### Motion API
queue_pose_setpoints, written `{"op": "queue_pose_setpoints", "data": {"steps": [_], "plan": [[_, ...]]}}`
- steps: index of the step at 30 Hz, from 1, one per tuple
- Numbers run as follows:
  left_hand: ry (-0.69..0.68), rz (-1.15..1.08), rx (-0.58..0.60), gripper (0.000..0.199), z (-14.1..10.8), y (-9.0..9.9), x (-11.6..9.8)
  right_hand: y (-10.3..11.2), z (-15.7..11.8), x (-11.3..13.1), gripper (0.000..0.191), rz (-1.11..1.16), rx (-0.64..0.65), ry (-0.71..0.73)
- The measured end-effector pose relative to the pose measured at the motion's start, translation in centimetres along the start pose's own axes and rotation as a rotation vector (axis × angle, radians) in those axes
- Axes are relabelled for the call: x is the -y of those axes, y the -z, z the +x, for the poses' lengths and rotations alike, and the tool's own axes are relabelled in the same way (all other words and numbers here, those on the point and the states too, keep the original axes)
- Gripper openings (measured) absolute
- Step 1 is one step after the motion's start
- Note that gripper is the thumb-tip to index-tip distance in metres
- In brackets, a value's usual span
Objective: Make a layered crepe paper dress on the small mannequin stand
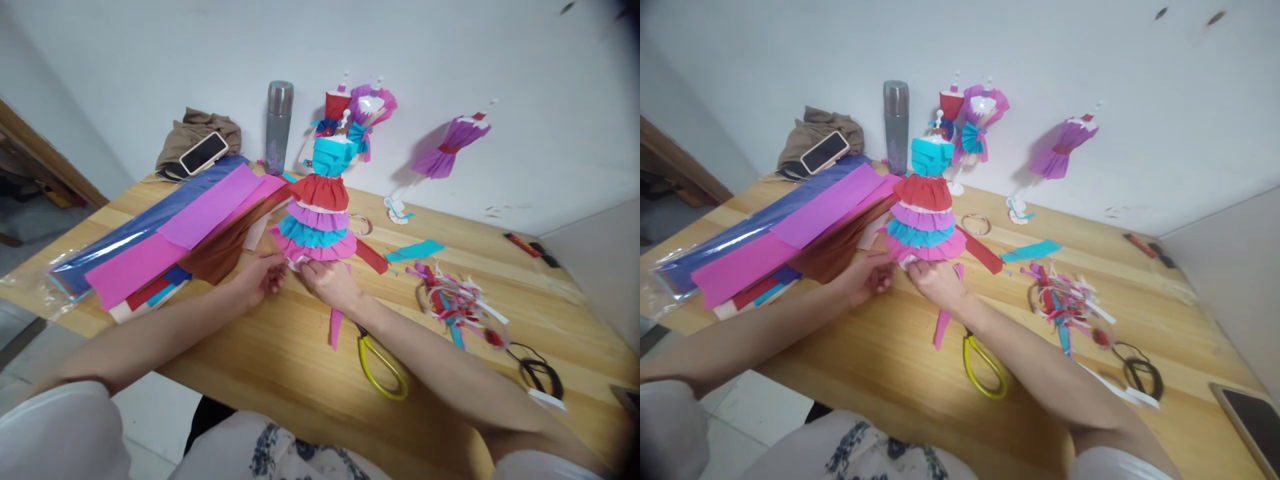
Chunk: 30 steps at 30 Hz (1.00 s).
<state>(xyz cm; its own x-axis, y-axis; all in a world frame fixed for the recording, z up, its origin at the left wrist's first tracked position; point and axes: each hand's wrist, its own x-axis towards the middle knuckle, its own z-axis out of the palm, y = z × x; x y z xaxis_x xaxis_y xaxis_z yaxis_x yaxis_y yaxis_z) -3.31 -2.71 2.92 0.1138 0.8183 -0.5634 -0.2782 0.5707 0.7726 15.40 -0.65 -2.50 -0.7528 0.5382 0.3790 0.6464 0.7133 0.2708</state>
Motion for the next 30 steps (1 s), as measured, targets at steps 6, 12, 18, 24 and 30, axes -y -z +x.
{"op": "queue_pose_setpoints", "data": {"steps": [6,12,18,24,30], "plan": [[-0.834,0.491,-0.211,0.036,-1.3,0.8,-0.5,-0.1,0.2,0.0,0.023,0.016,0.039,-0.035],[-1.122,1.019,-0.288,0.033,0.6,-0.8,-1.6,0.3,0.5,-0.1,0.025,0.023,0.036,-0.025],[-1.055,1.061,-0.224,0.03,1.3,-1.0,-1.1,0.5,0.6,0.0,0.024,-0.01,0.069,-0.023],[-1.092,1.011,-0.215,0.022,1.2,-0.5,-1.0,0.7,0.8,-0.1,0.025,0.004,0.167,-0.04],[-1.144,1.287,-0.099,0.021,1.6,0.3,-0.5,0.9,1.0,-0.2,0.024,0.078,0.155,-0.061]]}}
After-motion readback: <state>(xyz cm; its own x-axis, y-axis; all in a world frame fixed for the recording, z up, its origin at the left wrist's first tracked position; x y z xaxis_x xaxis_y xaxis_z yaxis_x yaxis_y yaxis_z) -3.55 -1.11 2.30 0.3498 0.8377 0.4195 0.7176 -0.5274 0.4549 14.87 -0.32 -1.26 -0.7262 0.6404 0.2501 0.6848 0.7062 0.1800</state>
